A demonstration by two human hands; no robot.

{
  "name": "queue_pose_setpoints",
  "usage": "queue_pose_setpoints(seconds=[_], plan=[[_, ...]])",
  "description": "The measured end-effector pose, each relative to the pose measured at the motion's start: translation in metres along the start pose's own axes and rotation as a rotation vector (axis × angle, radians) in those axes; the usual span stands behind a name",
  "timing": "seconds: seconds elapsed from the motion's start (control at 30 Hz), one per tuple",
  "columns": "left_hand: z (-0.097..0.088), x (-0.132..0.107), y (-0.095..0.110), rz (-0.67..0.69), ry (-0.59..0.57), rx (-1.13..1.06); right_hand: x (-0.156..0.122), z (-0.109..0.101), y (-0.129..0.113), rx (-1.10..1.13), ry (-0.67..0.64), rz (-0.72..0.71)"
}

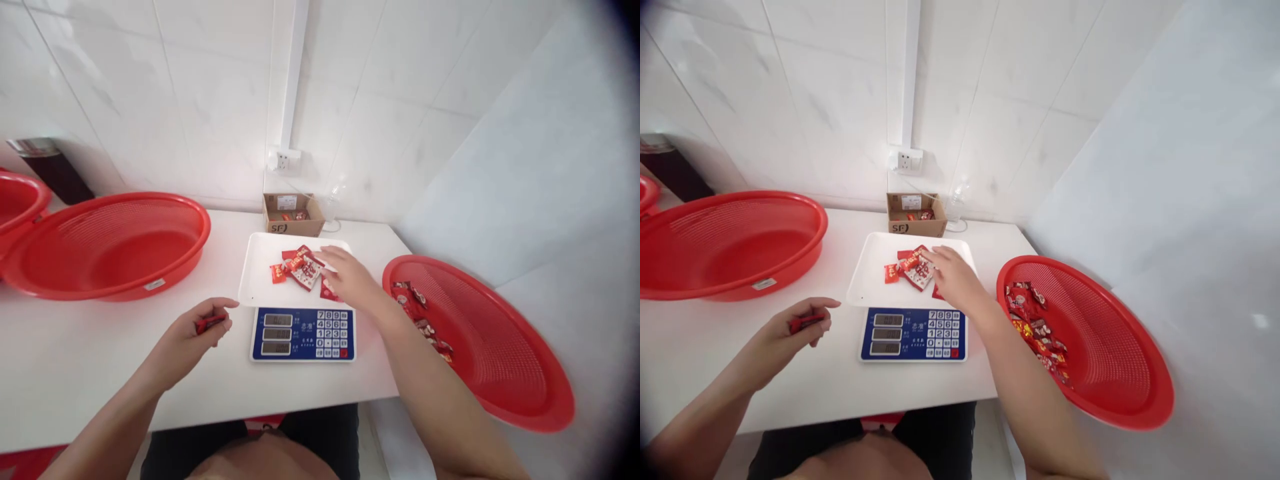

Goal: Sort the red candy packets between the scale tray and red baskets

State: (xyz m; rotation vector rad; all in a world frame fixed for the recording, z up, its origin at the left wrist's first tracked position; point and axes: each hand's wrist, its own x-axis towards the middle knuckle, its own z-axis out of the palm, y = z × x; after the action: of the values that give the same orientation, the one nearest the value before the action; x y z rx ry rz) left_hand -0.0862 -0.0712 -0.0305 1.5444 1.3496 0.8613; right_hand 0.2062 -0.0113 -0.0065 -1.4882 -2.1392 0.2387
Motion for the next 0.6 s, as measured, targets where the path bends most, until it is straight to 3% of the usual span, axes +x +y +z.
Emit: queue_pose_setpoints(seconds=[0.13, 0.23, 0.33, 0.47, 0.6], plan=[[-0.006, -0.006, -0.010, -0.034, 0.001, 0.003, -0.071, -0.013, -0.009, 0.179, 0.206, 0.162], [0.002, -0.012, -0.012, -0.074, -0.085, -0.038, -0.122, 0.000, -0.013, 0.344, 0.170, 0.355], [0.023, -0.019, -0.009, -0.090, -0.254, -0.104, -0.158, 0.023, -0.020, 0.430, 0.069, 0.491], [0.059, -0.030, -0.006, -0.073, -0.494, -0.156, -0.176, 0.049, -0.043, 0.564, -0.069, 0.443], [0.086, -0.038, -0.005, -0.110, -0.668, -0.156, -0.169, 0.059, -0.063, 0.720, -0.094, 0.301]])
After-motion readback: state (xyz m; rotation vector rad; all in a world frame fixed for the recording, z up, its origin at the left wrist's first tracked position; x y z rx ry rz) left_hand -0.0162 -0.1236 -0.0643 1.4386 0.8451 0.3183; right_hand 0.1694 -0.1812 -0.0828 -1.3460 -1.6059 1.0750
